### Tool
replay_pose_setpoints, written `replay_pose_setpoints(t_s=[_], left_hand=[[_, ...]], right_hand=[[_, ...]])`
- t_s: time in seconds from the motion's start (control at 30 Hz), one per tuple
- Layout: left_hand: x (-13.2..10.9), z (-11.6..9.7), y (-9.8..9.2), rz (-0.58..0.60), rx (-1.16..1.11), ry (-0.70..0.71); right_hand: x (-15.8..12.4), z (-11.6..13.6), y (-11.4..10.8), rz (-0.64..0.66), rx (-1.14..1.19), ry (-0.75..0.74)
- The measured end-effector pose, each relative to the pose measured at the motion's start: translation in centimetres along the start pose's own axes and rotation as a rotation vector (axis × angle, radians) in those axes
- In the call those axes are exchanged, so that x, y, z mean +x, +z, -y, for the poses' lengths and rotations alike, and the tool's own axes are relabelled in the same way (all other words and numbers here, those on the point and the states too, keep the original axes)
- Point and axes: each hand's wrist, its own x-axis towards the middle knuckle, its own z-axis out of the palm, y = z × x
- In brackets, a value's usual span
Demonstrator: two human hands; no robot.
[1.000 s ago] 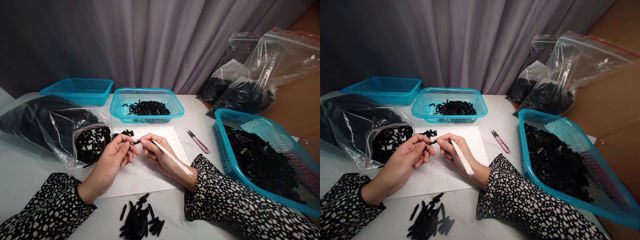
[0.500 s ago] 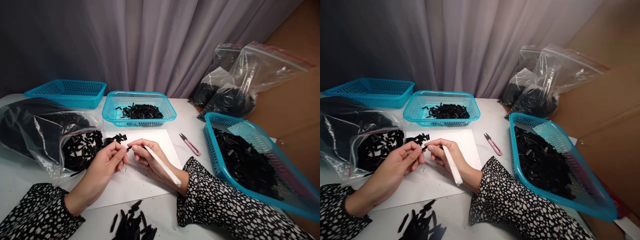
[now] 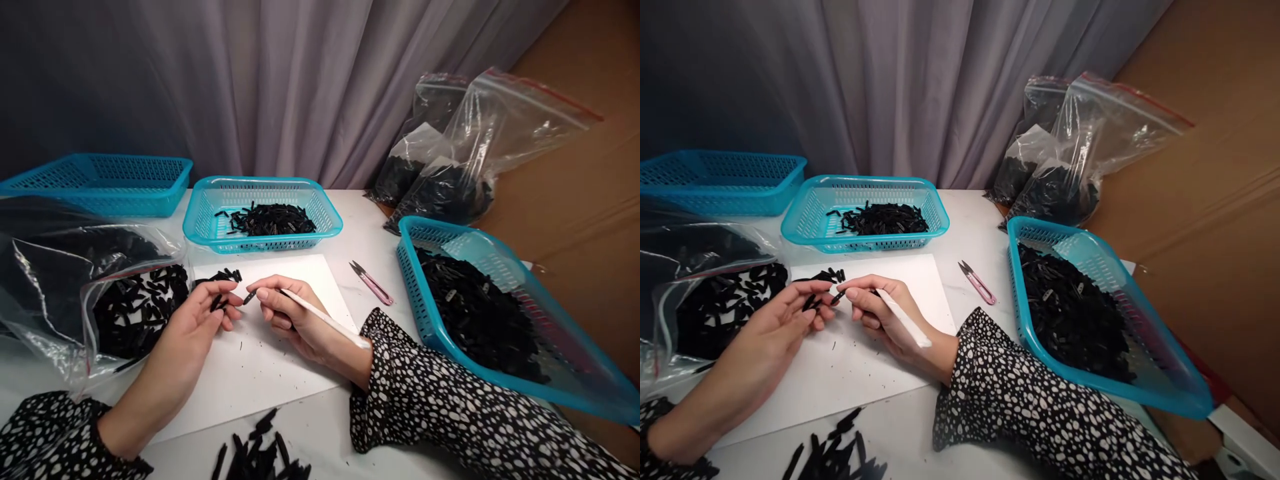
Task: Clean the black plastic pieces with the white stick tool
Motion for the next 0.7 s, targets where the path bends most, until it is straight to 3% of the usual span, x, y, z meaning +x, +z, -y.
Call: replay_pose_setpoints(t_s=[0.43, 0.7], left_hand=[[0.07, -0.18, 0.27, 0.045, 0.03, -0.023], [-0.21, -0.57, 0.12, -0.011, 0.083, 0.034]], right_hand=[[0.02, 0.08, 0.14, 0.0, -0.034, -0.004], [0.34, -0.21, -0.02, 0.054, 0.055, -0.02]])
